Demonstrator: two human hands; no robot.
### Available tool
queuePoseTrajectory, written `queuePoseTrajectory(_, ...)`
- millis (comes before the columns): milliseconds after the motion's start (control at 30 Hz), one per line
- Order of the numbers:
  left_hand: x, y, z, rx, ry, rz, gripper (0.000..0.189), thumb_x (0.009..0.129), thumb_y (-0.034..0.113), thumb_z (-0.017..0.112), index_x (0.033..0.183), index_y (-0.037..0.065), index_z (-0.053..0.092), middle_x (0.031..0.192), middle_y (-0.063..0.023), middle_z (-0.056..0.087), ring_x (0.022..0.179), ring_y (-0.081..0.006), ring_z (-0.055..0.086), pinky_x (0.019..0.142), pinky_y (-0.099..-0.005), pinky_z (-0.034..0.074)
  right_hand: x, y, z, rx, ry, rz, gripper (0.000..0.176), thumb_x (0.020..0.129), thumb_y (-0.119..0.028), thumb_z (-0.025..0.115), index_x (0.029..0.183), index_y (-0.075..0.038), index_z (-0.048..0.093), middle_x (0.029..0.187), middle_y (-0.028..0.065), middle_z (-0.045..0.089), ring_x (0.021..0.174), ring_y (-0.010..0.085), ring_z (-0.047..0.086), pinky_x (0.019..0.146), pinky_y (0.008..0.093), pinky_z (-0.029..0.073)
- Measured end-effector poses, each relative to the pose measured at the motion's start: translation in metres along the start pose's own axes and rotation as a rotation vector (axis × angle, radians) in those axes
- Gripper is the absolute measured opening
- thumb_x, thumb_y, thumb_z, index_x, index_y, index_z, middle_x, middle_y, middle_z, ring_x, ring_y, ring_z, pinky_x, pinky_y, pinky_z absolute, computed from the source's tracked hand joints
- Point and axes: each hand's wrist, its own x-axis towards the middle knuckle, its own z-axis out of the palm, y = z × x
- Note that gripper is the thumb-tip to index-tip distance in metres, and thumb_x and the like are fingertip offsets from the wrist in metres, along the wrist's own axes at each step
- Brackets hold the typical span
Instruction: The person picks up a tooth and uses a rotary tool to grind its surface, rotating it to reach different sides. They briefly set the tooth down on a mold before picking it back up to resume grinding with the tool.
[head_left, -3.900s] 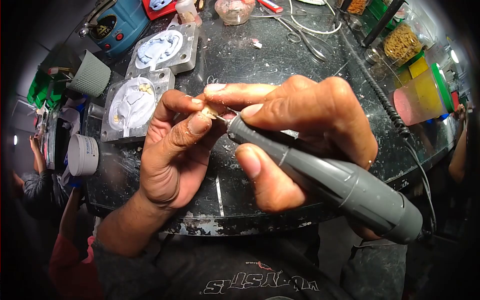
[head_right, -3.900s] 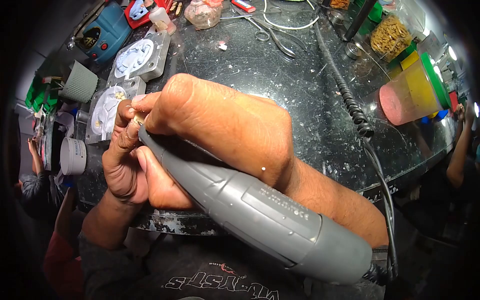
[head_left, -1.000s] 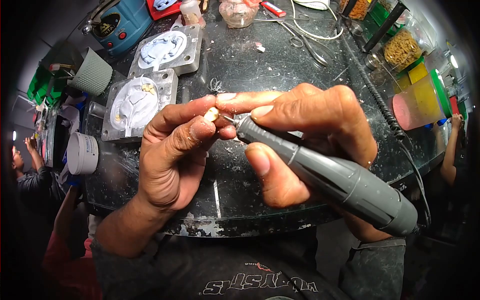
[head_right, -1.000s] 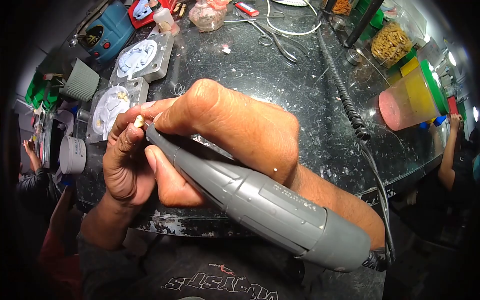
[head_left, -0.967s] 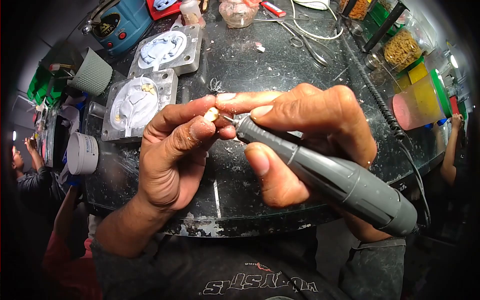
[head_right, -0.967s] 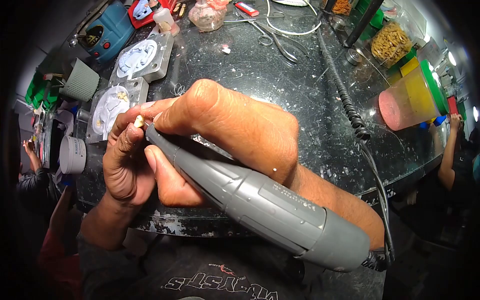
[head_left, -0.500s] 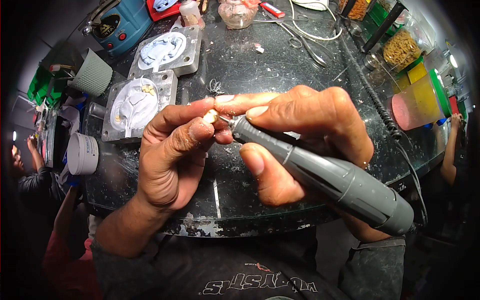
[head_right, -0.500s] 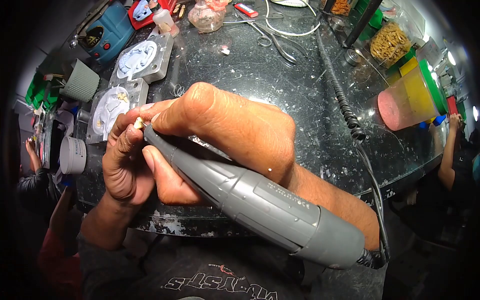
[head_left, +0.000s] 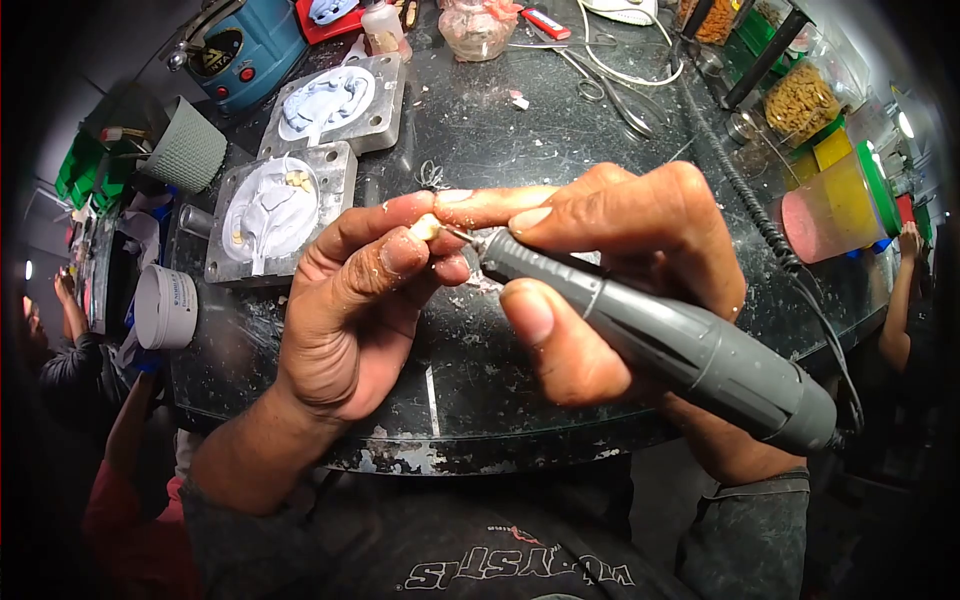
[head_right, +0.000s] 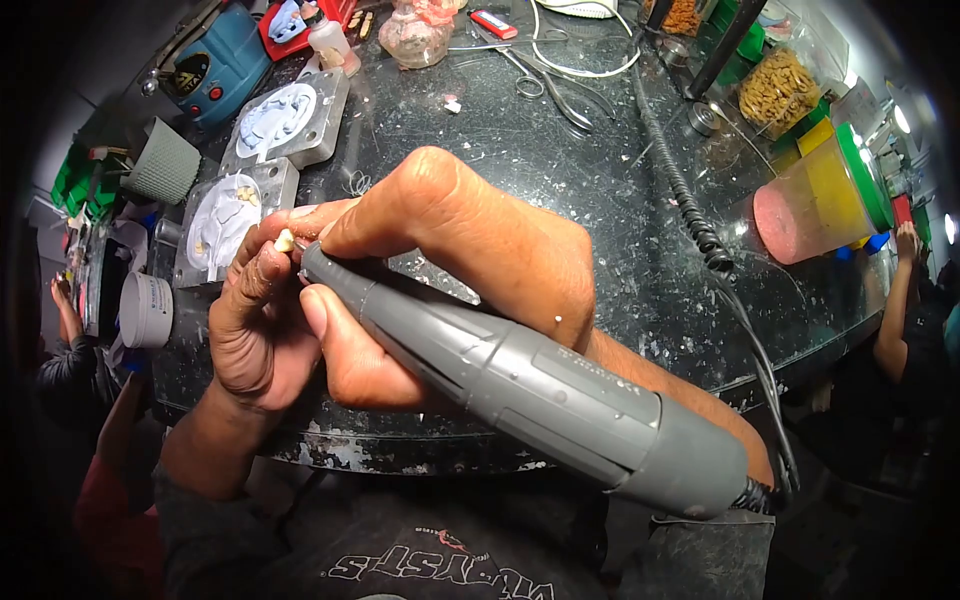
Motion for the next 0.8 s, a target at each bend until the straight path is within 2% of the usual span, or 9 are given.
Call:
queuePoseTrajectory(167,0.0008,-0.0005,-0.0001,0.0,-0.006,0.011,0.026,0.09,0.005,0.063,0.116,0.004,0.064,0.109,-0.0107,0.068,0.104,-0.019,0.064,0.096,-0.0329,0.048,0.001,0.0009,-0.002,-0.039,-0.05,-0.019,0.023,0.068,0.001,0.073,0.087,0.005,0.062,0.078,0.0157,0.069,0.079,0.0231,0.073,0.07,0.0286,0.059)
queuePoseTrajectory(800,-0.001,-0.0021,0.0041,0.047,0.039,0.051,0.025,0.089,0.004,0.064,0.115,0.004,0.064,0.111,-0.0121,0.067,0.104,-0.0193,0.064,0.096,-0.0321,0.049,0.0018,0.003,-0.0064,-0.055,-0.038,-0.07,0.022,0.067,-0.002,0.075,0.085,0.003,0.063,0.078,0.0162,0.07,0.078,0.0223,0.073,0.068,0.0282,0.059)
